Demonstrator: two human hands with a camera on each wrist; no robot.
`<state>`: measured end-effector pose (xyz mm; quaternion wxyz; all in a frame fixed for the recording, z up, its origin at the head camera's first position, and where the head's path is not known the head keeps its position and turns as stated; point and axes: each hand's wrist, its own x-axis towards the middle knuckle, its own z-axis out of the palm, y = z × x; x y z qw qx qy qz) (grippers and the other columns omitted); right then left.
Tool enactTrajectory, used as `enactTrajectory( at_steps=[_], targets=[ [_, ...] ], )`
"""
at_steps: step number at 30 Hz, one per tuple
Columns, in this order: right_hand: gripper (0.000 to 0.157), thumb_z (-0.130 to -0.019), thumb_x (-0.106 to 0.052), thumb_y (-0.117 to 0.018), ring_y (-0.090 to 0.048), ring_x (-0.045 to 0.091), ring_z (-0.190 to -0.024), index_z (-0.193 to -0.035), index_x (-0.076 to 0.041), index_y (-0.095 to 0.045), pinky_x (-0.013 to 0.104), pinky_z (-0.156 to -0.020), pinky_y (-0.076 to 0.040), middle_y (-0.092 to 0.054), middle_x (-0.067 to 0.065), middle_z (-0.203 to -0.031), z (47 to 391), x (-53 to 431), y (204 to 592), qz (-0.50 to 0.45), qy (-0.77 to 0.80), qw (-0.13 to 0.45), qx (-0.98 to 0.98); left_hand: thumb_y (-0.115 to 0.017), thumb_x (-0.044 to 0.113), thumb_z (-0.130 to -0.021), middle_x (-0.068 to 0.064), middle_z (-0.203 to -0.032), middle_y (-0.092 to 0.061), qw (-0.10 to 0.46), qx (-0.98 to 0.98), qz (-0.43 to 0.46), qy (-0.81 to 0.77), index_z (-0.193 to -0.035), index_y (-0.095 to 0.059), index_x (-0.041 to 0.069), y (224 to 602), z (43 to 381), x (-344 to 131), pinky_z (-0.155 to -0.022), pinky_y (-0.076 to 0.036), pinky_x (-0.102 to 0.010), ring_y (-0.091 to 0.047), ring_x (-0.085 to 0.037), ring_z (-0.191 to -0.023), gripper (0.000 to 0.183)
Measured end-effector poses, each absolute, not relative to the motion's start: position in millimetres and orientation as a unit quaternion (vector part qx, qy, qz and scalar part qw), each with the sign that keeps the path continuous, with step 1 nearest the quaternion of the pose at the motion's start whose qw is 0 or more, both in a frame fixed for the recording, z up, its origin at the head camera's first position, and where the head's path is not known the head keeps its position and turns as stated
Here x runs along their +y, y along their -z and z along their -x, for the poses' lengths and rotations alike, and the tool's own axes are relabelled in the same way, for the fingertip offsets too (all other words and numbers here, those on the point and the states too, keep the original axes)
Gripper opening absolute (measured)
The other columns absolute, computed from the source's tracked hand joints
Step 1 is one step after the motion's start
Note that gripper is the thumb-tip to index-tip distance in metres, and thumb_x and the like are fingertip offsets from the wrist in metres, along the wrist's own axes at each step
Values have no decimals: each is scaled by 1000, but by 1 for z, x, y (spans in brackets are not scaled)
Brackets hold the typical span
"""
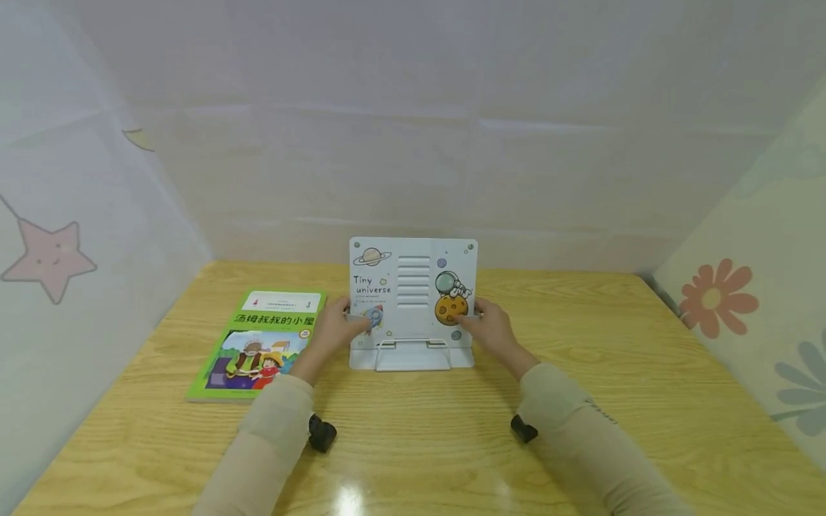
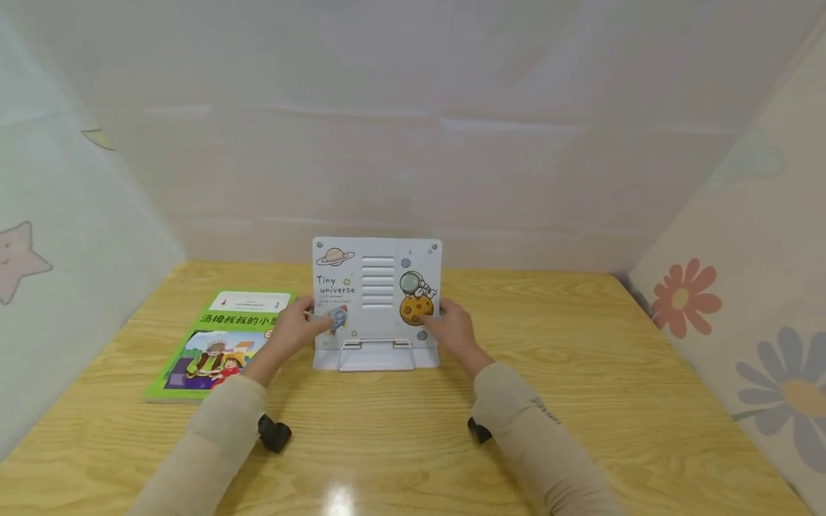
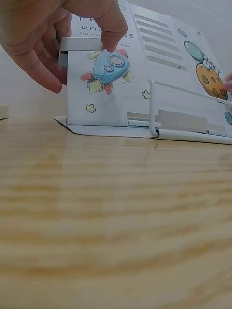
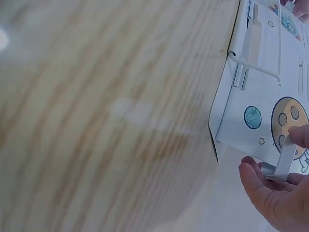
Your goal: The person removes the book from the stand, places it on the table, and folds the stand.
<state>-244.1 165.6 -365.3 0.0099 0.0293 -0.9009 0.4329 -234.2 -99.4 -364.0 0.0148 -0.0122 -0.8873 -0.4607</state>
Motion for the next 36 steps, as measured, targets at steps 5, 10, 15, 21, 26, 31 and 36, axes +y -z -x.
enactTrajectory(
  at_steps=[5, 10, 15, 21, 26, 31, 36],
  targets=[
    [43, -81, -16, -58, -43, 32, -107, -118, 4, -47, 42, -86, -39, -47, 22, -118, 244, 170, 363, -43, -406, 7, -913, -62, 17, -70, -8, -92, -57, 17, -895, 24, 445, -102, -54, 3, 362, 232, -99, -65, -45, -30, -52, -21, -78, 36],
    [42, -80, -15, -59, -49, 26, -88, -117, 4, -48, 35, -72, -44, -49, 21, -116, 246, 174, 363, -44, -387, 6, -921, -62, 19, -69, -8, -88, -57, 6, -902, 29, 432, -97, -55, 3, 361, 229, -98, -60, -45, -28, -51, -20, -74, 33],
    [44, -81, -14, -58, -49, 26, -88, -118, 6, -46, 34, -70, -44, -49, 22, -115, 250, 178, 363, -55, -371, 7, -927, -64, 22, -68, -5, -84, -56, -14, -907, 21, 421, -95, -53, 5, 361, 225, -95, -54, -42, -25, -49, -19, -70, 34],
    [43, -82, -11, -56, -50, 29, -96, -118, 9, -44, 38, -78, -44, -49, 23, -114, 252, 182, 363, -70, -365, 12, -928, -65, 21, -66, -3, -81, -56, -25, -909, 17, 416, -96, -53, 6, 359, 215, -89, -52, -41, -25, -49, -17, -67, 36],
    [43, -83, -8, -54, -48, 32, -101, -120, 9, -42, 41, -82, -42, -47, 24, -116, 252, 183, 361, -65, -363, 10, -929, -65, 18, -67, -3, -77, -55, -19, -905, 25, 424, -92, -53, 4, 360, 207, -83, -49, -41, -24, -49, -16, -63, 31],
    [46, -84, -8, -53, -44, 35, -107, -125, 8, -38, 42, -85, -39, -43, 25, -120, 255, 185, 360, -55, -362, 8, -931, -65, 19, -69, -3, -76, -56, -6, -904, 28, 426, -92, -54, 3, 360, 197, -77, -48, -41, -24, -49, -15, -61, 30],
    [45, -84, -7, -52, -52, 30, -93, -126, 4, -39, 34, -73, -47, -51, 22, -112, 259, 186, 362, -56, -359, 20, -931, -66, 22, -73, -3, -81, -57, -2, -907, 31, 420, -97, -55, 3, 359, 189, -70, -49, -43, -22, -51, -13, -64, 33]
  ],
)
